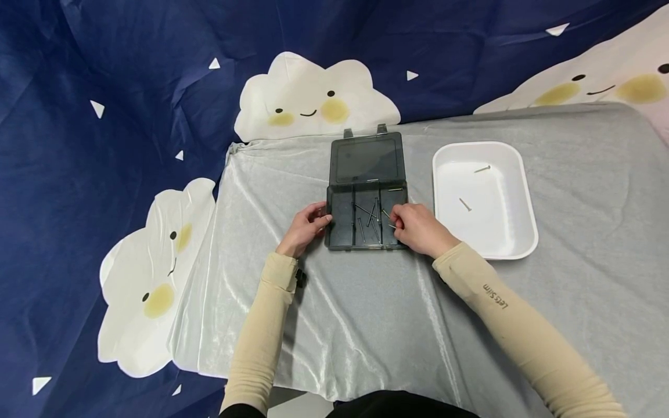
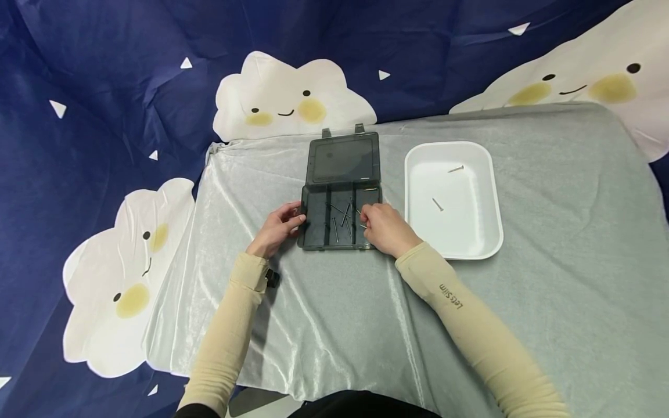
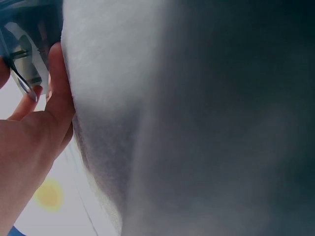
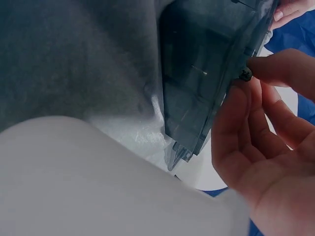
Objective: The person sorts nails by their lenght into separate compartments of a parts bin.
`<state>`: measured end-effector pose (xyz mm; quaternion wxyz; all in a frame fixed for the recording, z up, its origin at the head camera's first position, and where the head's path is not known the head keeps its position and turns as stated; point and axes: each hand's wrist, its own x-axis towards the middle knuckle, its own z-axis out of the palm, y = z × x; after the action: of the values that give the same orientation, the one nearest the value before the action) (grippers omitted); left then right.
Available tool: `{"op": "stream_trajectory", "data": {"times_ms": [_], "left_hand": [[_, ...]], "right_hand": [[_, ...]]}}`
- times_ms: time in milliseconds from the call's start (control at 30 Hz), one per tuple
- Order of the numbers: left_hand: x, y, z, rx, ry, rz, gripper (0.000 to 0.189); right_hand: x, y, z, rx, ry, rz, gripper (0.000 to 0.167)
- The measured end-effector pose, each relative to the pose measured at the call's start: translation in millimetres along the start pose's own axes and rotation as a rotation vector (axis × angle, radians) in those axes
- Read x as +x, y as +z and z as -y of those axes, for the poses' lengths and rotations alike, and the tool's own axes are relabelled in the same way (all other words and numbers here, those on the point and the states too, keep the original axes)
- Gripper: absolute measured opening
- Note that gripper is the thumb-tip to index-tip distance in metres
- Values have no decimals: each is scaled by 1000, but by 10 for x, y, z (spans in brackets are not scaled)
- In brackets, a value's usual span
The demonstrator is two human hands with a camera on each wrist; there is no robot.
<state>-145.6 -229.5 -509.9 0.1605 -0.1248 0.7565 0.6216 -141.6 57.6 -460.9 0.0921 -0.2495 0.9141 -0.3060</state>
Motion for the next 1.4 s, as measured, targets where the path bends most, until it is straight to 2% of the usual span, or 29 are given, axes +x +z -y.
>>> {"op": "stream_trajectory", "data": {"times_ms": [267,500,1033,1400], "left_hand": [[-2,-2,-5,2,5,7,48],[-1,-4,-4,-3,4,7,49],[-9,6,-2,13,14,8,48],[-10,6,-8,22,20,4,48]], "right_hand": [[-7,2,-3,13,11,2,15],[-23,-106,9,51,33,-36,18],[-121,-460,-48,111,62,-309,13],[-197,-595,-216,111,152,-408,15]]}}
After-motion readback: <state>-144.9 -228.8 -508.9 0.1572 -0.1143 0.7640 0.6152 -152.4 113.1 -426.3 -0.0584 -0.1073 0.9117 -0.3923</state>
